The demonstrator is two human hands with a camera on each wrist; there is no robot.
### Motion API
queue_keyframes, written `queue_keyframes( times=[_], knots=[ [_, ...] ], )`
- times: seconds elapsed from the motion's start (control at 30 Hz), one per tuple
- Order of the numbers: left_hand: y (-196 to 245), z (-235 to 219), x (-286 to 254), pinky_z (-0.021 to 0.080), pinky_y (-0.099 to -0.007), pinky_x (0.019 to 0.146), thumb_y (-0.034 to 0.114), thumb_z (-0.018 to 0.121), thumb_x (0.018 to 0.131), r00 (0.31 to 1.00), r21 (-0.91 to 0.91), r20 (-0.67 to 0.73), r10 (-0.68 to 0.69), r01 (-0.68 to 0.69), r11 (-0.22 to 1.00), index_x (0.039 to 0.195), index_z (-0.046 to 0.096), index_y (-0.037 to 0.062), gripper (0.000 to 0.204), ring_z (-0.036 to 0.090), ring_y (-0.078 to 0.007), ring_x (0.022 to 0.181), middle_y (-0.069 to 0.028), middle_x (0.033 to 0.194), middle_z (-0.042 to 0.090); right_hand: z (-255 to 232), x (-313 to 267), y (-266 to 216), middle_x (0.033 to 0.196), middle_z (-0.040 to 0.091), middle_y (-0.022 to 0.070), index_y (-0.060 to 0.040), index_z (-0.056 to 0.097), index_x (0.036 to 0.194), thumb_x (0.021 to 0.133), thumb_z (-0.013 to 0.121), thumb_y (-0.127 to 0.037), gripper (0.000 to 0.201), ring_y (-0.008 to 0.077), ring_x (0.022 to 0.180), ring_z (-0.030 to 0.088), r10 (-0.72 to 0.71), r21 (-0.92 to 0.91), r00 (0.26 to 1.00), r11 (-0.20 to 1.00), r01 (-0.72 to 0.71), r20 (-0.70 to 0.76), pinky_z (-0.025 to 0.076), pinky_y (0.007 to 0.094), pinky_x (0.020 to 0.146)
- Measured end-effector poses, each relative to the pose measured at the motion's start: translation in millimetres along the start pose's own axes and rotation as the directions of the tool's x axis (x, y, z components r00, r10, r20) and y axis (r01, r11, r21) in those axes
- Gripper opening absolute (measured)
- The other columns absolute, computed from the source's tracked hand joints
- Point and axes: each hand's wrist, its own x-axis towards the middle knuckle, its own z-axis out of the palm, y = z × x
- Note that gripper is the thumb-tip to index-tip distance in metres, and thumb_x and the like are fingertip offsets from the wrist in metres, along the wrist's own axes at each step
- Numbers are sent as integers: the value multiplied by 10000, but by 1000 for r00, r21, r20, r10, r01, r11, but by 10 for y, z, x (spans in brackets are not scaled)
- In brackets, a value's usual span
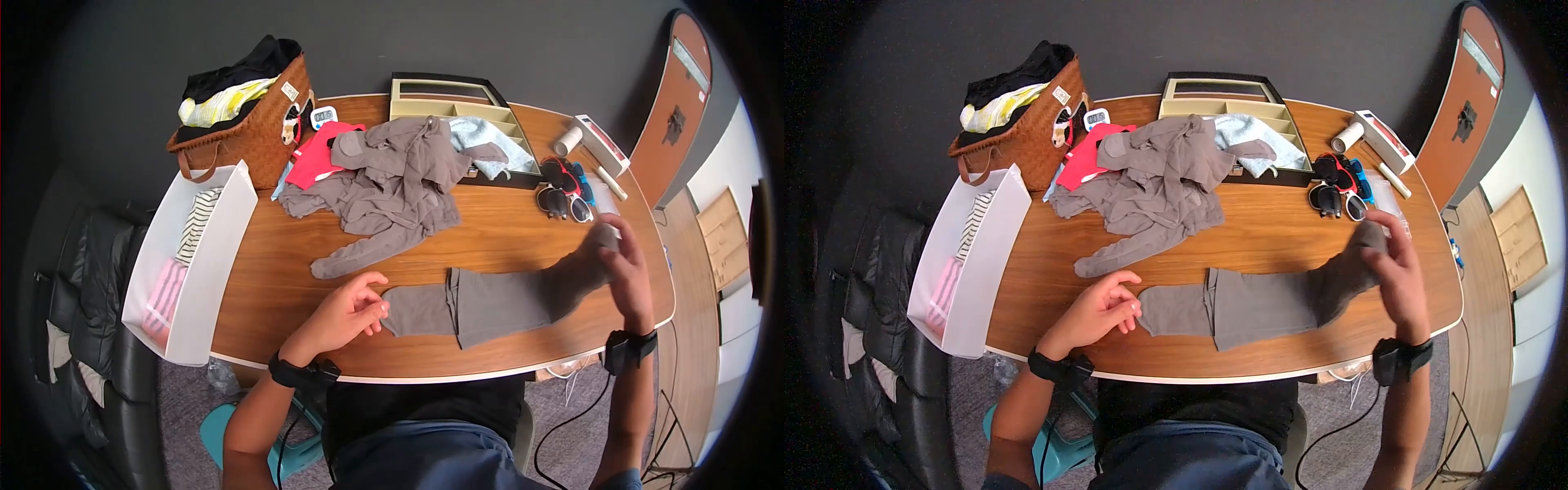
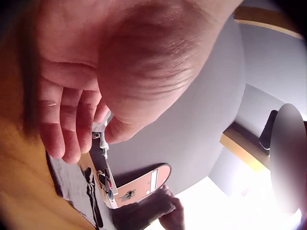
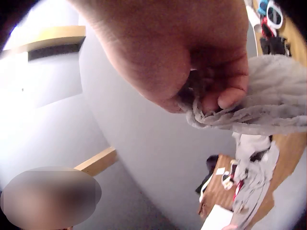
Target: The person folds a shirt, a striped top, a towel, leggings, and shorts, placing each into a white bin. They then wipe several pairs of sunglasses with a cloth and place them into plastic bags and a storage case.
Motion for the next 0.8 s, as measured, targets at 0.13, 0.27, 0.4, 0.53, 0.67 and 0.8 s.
queue_keyframes(
  times=[0.13, 0.27, 0.4, 0.53, 0.67, 0.8],
  knots=[
    [-64, -21, -6, 532, -261, 632, 65, 511, 982, 998, 3, -59, -6, 6, 1000, 1299, 401, 6, 340, 629, -136, 743, -102, 920, 620, 780, 18, -185, 909, 515, -18, -114, 453, 1326, 858, 599, -21, 498, 81, 812, 527, 46, -62, 935, 998, -26, 350, 447, 226, 694],
    [-107, -76, -47, 531, -257, 634, 67, 500, 986, 991, -17, -127, -34, 32, 999, 1285, 412, 2, 319, 625, -137, 751, -102, 933, 618, 1526, -3, -94, 870, 536, 11, -93, 408, 1357, 887, 684, -157, 550, 85, 742, 548, 27, -140, 746, 986, 89, 665, 466, 255, 645],
    [-157, -147, -184, 523, -258, 635, 65, 512, 978, 976, 10, -216, -2, 5, 1000, 1269, 438, 3, 306, 613, -134, 758, -91, 937, 615, 1289, 48, 186, 885, 586, 36, -59, 444, 1336, 895, 682, -176, 514, 100, 752, 568, 97, -259, 816, 964, 67, 571, 487, 267, 672],
    [-48, -46, -194, 501, -257, 655, 71, 551, 956, 946, 267, -263, 188, -116, 957, 1133, 559, -2, 193, 597, -118, 765, -61, 925, 615, 721, 18, 459, 830, 640, 132, -10, 541, 1179, 887, 684, -291, 429, 210, 769, 632, 130, -737, 973, 674, 54, 190, 505, 333, 688],
    [220, 250, -46, 490, -257, 671, 64, 586, 924, 949, 437, -122, 291, -212, 874, 1040, 614, -6, 139, 604, -130, 766, -71, 916, 616, 503, -152, 542, 834, 644, 185, 9, 599, 1060, 867, 680, -401, 460, 287, 777, 639, 287, -850, 956, 518, -100, 62, 505, 375, 697],
    [86, 512, 213, 504, -360, 774, 95, 591, 899, 882, 557, 24, 470, -402, 726, 1059, 615, 3, 187, 622, -303, 885, -141, 981, 629, 657, -228, 590, 808, 634, 164, 21, 613, 943, 847, 693, -398, 437, 311, 753, 614, 326, -767, 935, 632, -106, 139, 490, 385, 692]
  ],
)
